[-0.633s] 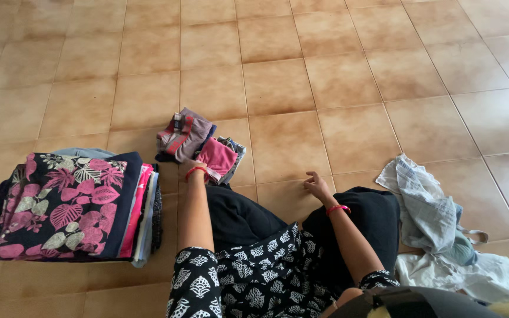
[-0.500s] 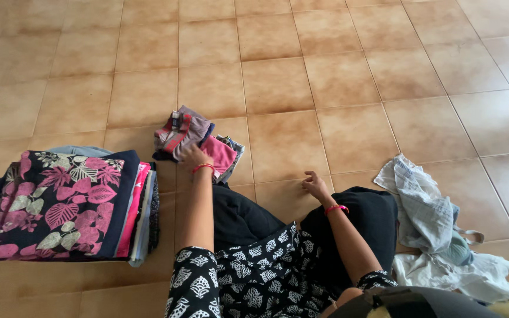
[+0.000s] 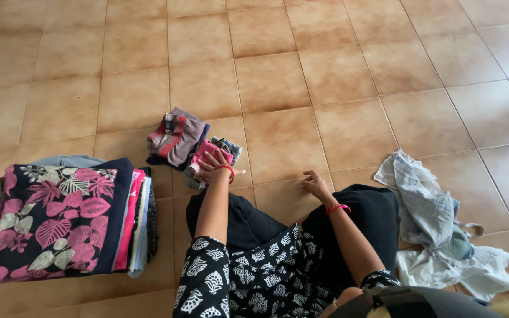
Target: The person folds several white cloths and a gray garment by hand while sitting on the floor, placing each folded item into a stack.
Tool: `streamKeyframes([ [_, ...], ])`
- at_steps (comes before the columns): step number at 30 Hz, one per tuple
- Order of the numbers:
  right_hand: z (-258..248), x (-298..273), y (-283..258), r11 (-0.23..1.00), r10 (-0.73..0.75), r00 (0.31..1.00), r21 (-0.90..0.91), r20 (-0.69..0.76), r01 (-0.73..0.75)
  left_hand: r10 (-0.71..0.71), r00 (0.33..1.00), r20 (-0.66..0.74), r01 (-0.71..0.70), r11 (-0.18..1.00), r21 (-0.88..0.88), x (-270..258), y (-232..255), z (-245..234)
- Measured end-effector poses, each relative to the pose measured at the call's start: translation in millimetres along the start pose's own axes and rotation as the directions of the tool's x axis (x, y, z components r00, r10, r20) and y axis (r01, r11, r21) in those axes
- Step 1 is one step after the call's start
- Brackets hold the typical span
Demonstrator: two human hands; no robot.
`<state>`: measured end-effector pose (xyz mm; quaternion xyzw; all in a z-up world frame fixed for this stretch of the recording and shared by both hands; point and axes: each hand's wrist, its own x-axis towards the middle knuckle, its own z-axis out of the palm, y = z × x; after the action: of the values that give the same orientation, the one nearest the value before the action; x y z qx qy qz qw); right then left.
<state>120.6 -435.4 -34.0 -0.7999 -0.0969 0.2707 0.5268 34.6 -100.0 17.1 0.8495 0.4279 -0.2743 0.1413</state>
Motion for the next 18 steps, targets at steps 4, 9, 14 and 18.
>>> streamKeyframes([
  [4,0,0,1,0.998,0.006,1.000,-0.063,-0.019,-0.007,-0.001,0.999,0.033,-0.001,0.998,0.063,-2,-1,0],
  [9,-2,-1,2,0.996,-0.016,1.000,-0.086,-0.014,0.014,-0.012,1.000,0.023,0.010,0.998,0.068,4,3,0],
  [14,-1,-6,6,0.998,-0.046,0.998,-0.033,-0.033,0.045,0.041,0.994,-0.102,-0.037,0.999,0.038,28,-1,19],
  [18,-4,-16,11,0.972,-0.140,0.984,-0.207,-0.107,0.116,0.072,0.950,-0.303,-0.045,0.994,0.095,31,7,38],
])
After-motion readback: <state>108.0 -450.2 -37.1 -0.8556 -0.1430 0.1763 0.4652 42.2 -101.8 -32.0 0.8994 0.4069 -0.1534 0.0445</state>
